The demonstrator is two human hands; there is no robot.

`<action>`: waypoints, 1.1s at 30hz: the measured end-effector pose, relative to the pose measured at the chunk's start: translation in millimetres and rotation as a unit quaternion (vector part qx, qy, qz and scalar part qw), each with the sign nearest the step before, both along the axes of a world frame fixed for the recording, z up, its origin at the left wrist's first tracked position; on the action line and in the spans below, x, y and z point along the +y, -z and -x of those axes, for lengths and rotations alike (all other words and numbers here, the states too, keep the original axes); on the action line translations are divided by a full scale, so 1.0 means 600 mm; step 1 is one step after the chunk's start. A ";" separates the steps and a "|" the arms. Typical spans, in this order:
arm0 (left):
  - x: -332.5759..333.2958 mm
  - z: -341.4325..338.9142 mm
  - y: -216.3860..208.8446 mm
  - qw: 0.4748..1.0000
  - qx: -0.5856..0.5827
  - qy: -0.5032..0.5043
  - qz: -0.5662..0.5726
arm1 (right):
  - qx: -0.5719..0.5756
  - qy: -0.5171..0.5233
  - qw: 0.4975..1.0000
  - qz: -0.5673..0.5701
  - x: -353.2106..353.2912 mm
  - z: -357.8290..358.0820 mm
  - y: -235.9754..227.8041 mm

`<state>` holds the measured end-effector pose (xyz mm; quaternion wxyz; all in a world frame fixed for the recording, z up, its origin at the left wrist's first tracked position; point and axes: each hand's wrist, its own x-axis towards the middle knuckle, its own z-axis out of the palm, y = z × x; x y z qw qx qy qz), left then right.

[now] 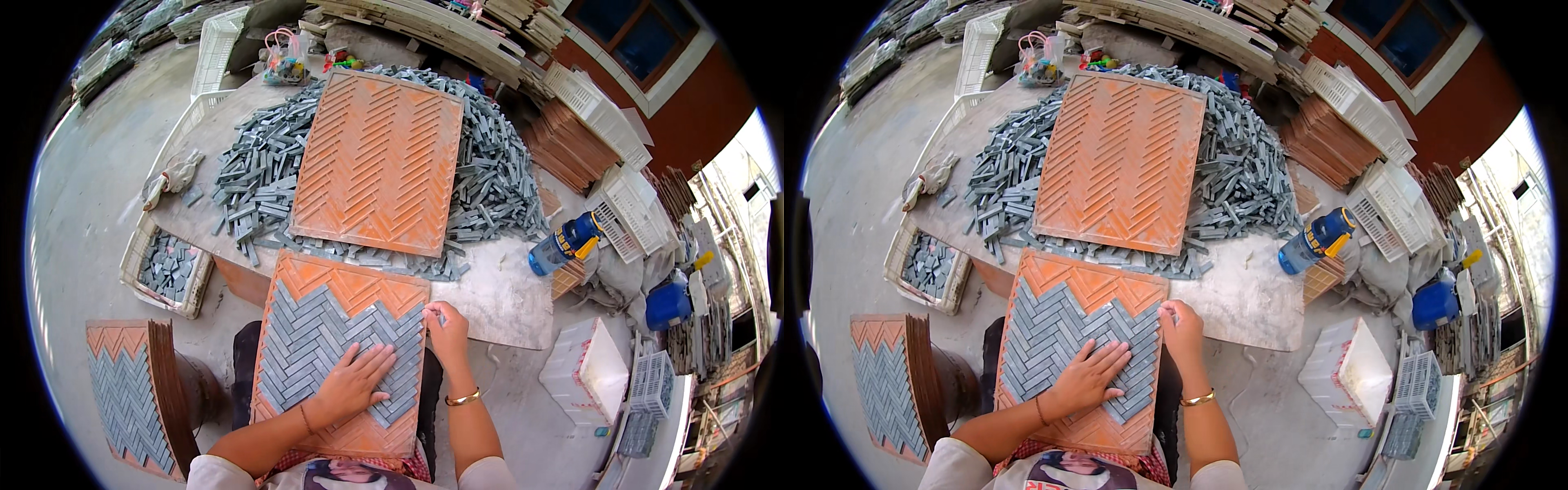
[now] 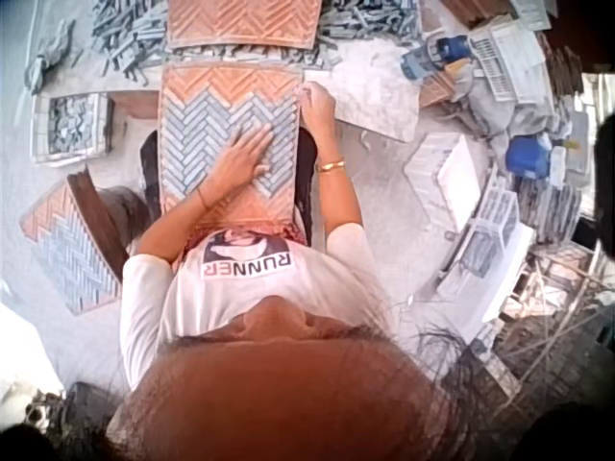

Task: The person places small gray rectangular tiles by hand onto an orange board, arranging them in a herringbone pattern. The person flips the board to reveal the completed pattern and continues placing tiles on a second board.

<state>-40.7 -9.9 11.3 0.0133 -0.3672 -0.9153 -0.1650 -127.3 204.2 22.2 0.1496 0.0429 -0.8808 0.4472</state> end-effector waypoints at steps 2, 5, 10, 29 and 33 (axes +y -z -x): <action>0.000 -0.001 -0.002 1.000 -0.002 -0.001 -0.004 | -0.001 0.001 0.999 -0.046 0.004 0.021 0.006; -0.003 -0.003 -0.005 1.000 -0.009 -0.003 0.005 | -0.022 0.006 0.992 -0.127 -0.007 0.026 0.010; -0.002 -0.004 -0.005 1.000 -0.006 -0.004 -0.002 | -0.074 0.027 0.991 -0.110 -0.020 0.025 0.010; -0.037 0.057 -0.006 0.994 -0.010 -0.110 -0.024 | -0.207 0.047 0.667 0.714 0.140 -0.196 0.030; -0.047 0.052 0.001 0.994 0.004 -0.105 -0.003 | -0.204 0.015 0.691 0.693 0.121 -0.186 0.033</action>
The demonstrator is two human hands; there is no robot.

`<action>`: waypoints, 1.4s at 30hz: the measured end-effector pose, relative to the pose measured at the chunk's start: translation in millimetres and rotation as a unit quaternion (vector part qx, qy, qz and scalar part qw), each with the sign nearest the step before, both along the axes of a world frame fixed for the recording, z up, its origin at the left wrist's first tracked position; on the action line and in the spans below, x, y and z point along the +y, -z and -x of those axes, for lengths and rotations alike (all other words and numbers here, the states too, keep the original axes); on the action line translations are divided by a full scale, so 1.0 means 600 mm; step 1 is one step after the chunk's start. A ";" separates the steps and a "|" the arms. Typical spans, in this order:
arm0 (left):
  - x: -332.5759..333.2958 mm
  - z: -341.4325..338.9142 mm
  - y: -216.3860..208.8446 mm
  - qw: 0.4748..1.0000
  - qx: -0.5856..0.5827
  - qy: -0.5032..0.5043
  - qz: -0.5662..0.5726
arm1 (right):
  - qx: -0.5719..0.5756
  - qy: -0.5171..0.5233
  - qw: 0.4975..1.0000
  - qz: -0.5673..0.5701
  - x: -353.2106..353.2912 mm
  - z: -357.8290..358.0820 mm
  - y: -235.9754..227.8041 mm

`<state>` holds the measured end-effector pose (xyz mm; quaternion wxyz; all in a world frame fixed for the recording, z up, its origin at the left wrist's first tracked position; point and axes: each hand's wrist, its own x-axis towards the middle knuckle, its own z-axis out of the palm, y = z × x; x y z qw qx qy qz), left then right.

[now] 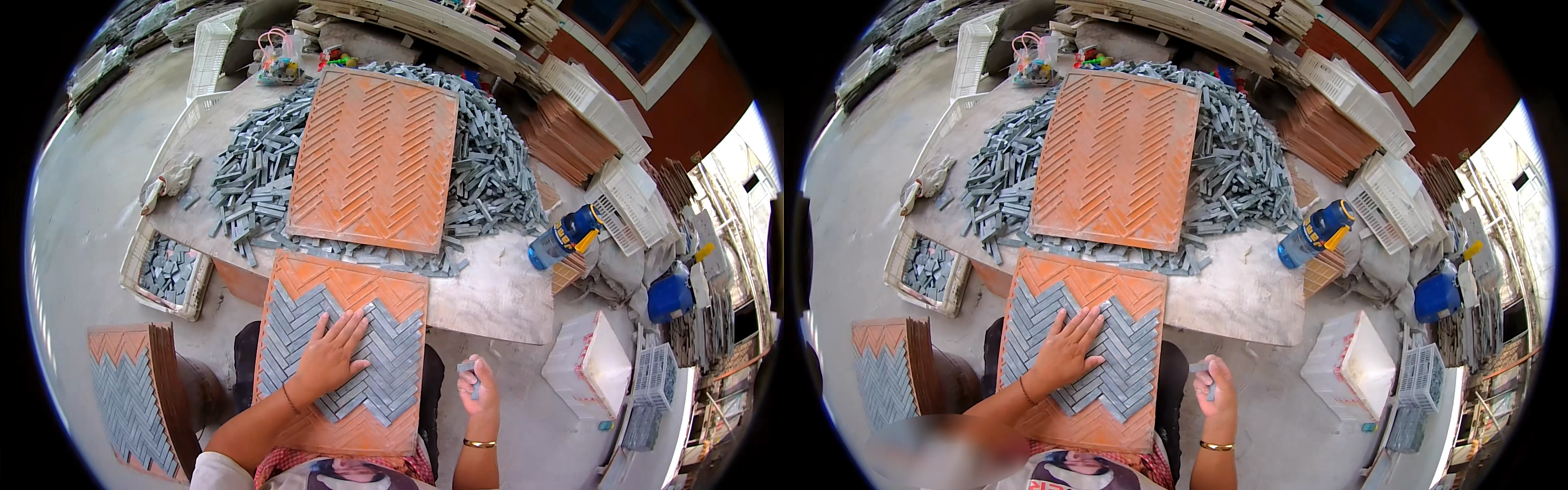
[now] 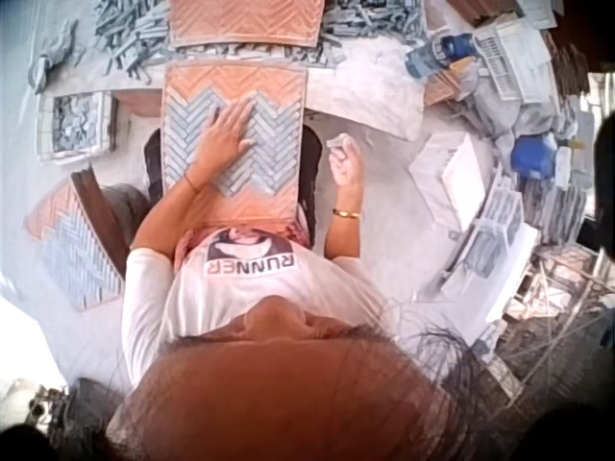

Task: The person places small gray rectangular tiles by hand onto an orange board, arranging them in a herringbone pattern. The person flips the board to reveal the completed pattern and continues placing tiles on a second board.

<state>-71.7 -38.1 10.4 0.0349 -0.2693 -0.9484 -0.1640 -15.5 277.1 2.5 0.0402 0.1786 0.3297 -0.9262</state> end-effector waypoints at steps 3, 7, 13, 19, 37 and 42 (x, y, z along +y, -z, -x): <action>-0.004 -0.007 0.003 1.000 0.018 0.011 0.007 | 0.019 -0.008 0.999 -0.040 -0.015 0.013 -0.020; -0.018 -0.035 -0.006 1.000 0.019 0.011 0.015 | 0.043 -0.041 0.998 -0.026 -0.023 0.015 -0.027; -0.047 -0.086 0.000 1.000 -0.005 0.021 0.019 | 0.028 -0.041 0.997 -0.054 -0.024 0.006 -0.023; -0.075 -0.056 -0.018 0.999 0.004 -0.037 -0.015 | 0.024 -0.053 0.996 -0.060 -0.033 0.013 -0.029; -0.094 -0.008 -0.013 0.994 0.025 -0.106 -0.031 | 0.019 -0.080 0.996 -0.018 -0.068 0.028 -0.055; -0.092 0.054 -0.030 0.976 0.141 -0.168 0.001 | 0.012 -0.073 0.997 -0.032 -0.081 0.024 -0.058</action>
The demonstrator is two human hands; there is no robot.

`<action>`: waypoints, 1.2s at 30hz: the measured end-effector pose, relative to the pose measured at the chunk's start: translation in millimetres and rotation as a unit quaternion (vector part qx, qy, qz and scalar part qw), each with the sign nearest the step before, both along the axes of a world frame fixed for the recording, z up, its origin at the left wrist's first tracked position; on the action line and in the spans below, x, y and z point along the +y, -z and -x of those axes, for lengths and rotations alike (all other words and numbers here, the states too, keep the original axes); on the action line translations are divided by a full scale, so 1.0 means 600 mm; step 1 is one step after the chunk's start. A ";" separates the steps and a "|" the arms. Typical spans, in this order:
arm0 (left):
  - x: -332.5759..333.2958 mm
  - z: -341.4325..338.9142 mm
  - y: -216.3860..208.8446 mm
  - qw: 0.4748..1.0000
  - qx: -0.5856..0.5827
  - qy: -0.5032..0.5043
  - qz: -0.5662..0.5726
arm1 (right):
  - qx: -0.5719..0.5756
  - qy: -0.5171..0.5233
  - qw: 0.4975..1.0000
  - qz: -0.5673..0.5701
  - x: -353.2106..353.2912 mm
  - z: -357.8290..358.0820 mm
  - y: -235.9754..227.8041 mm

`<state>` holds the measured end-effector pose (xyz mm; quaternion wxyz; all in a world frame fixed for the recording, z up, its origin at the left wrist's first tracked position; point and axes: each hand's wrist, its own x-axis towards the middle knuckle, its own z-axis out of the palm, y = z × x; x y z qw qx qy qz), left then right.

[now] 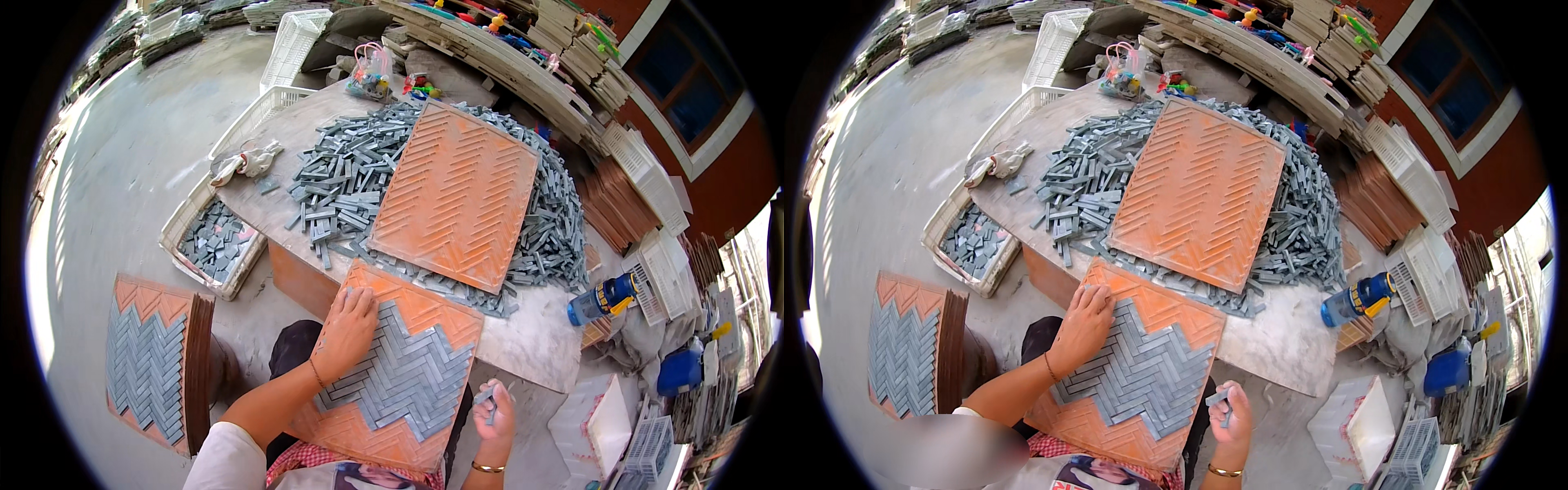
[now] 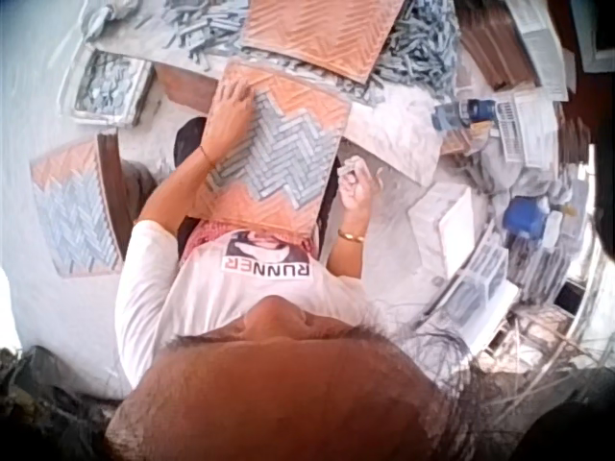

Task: The person places small gray rectangular tiles by hand onto an orange board, arranging them in a herringbone pattern. The person flips the board to reveal the completed pattern and continues placing tiles on a second board.

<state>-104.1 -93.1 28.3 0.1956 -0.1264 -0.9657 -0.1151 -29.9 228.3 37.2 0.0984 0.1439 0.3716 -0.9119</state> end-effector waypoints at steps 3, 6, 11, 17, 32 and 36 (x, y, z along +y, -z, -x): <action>0.009 0.016 0.035 0.998 0.012 -0.024 -0.053 | 0.004 0.003 1.000 0.003 0.004 -0.005 0.004; 0.022 0.025 0.036 0.990 0.019 -0.054 -0.130 | 0.012 0.010 1.000 0.007 0.014 -0.009 0.012; 0.018 0.041 0.039 0.968 0.021 -0.073 -0.240 | 0.013 0.006 1.000 0.009 0.013 -0.009 0.021; -0.008 0.004 -0.012 0.848 -0.115 -0.032 -0.516 | 0.015 0.025 0.999 -0.037 0.028 -0.027 0.006; -0.045 -0.223 0.001 0.856 -0.273 -0.042 -0.437 | 0.163 -0.127 0.785 -0.585 -0.084 -0.017 0.007; -0.063 -0.220 0.007 0.938 -0.167 -0.007 -0.304 | 0.250 -0.156 0.691 -0.660 -0.074 -0.008 0.008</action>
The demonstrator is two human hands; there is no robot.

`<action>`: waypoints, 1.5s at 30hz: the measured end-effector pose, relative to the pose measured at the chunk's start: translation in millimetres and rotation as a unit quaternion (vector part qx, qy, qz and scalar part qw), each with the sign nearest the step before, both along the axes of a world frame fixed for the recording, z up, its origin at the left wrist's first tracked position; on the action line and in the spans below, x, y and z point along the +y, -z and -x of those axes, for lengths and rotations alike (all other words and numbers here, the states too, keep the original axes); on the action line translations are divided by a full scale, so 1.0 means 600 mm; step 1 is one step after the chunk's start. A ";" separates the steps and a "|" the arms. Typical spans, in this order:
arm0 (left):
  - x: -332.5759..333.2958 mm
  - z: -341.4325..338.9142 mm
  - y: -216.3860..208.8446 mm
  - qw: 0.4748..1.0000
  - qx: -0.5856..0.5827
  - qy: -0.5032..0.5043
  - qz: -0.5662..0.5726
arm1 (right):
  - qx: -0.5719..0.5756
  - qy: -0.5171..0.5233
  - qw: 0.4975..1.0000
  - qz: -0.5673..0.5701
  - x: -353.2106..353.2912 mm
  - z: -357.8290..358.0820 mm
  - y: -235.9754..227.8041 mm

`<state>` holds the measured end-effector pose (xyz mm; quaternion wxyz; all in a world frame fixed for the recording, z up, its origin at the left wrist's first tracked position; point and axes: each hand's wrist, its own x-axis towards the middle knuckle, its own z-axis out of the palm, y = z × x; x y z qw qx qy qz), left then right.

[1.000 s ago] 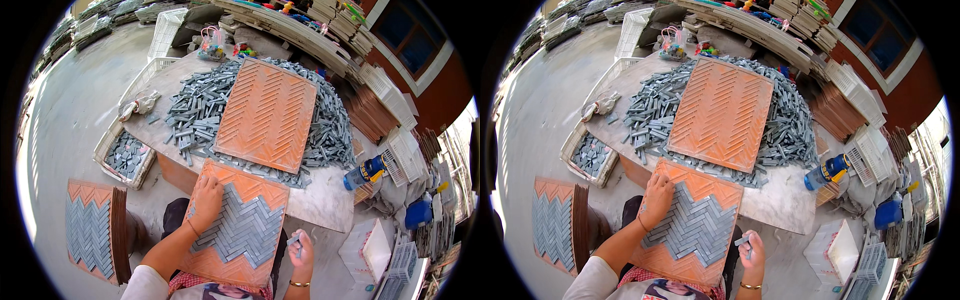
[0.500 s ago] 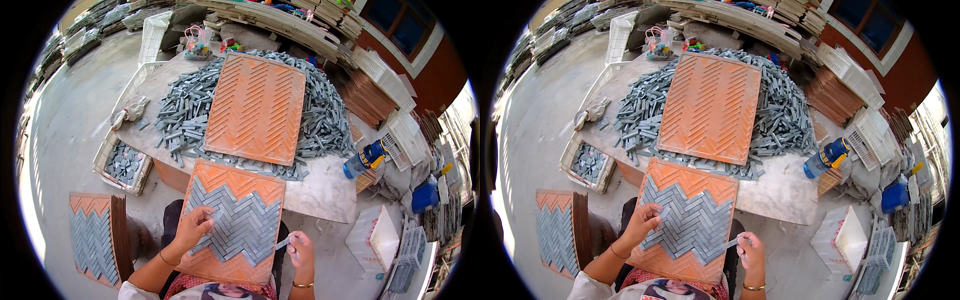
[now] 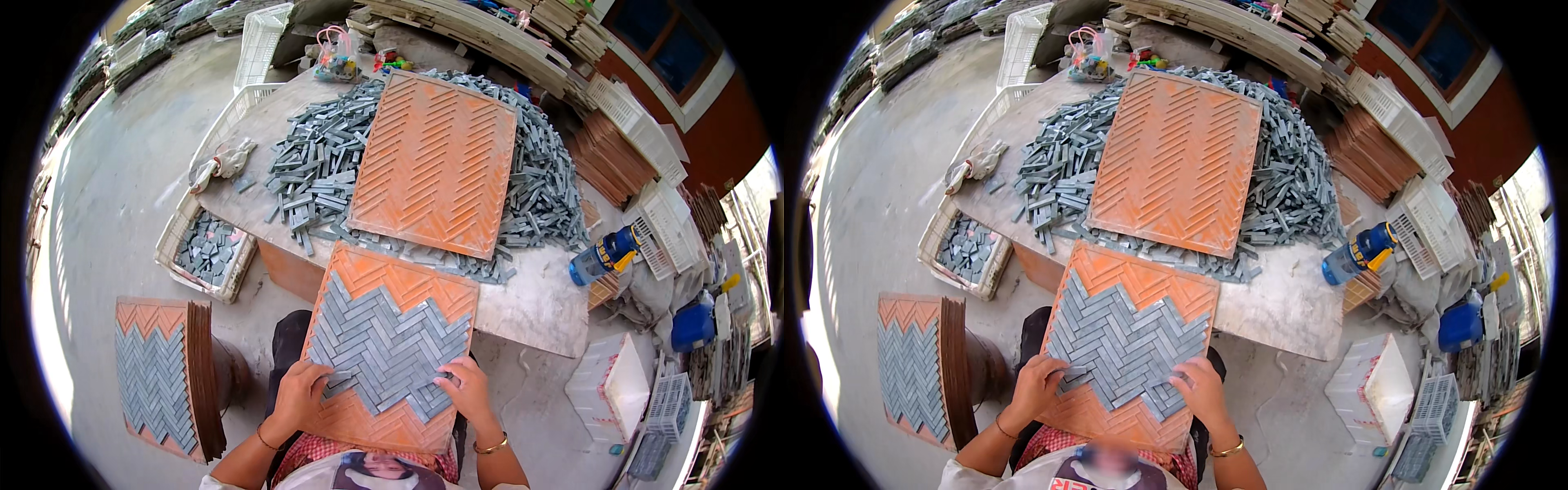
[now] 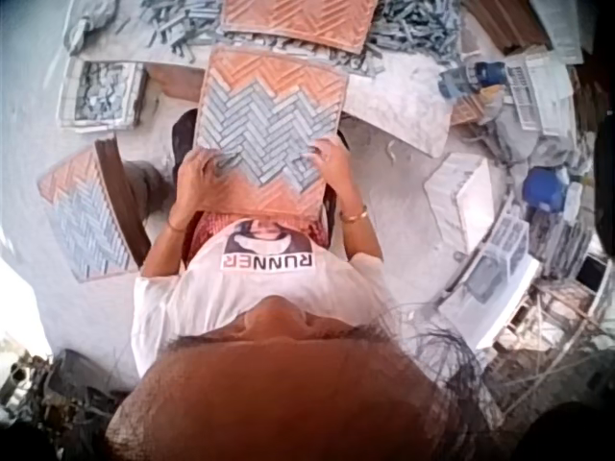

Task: The person places small gray rectangular tiles by hand onto an orange board, arranging them in a herringbone pattern. The person flips the board to reveal the completed pattern and continues placing tiles on a second board.

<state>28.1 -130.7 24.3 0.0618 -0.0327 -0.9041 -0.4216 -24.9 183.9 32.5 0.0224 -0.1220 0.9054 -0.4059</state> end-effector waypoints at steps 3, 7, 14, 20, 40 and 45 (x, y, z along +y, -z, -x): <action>0.003 0.006 -0.010 0.998 0.033 0.011 0.050 | 0.069 -0.074 0.993 -0.057 -0.001 0.009 -0.014; 0.005 0.011 -0.012 0.991 0.072 0.027 0.113 | 0.083 -0.155 0.977 -0.119 0.007 0.025 -0.014; -0.020 -0.016 -0.017 0.989 0.103 0.054 0.096 | 0.028 -0.067 0.996 -0.047 0.042 -0.046 -0.018; -0.034 -0.115 -0.030 0.990 0.047 0.084 0.102 | 0.005 -0.068 0.998 -0.016 0.011 -0.162 -0.018; -0.008 -0.142 -0.011 0.997 0.055 0.035 0.050 | 0.043 0.033 0.998 -0.042 -0.052 -0.177 0.027; 0.002 -0.134 -0.009 0.997 0.054 0.043 0.030 | 0.037 0.042 0.998 -0.027 -0.056 -0.173 0.030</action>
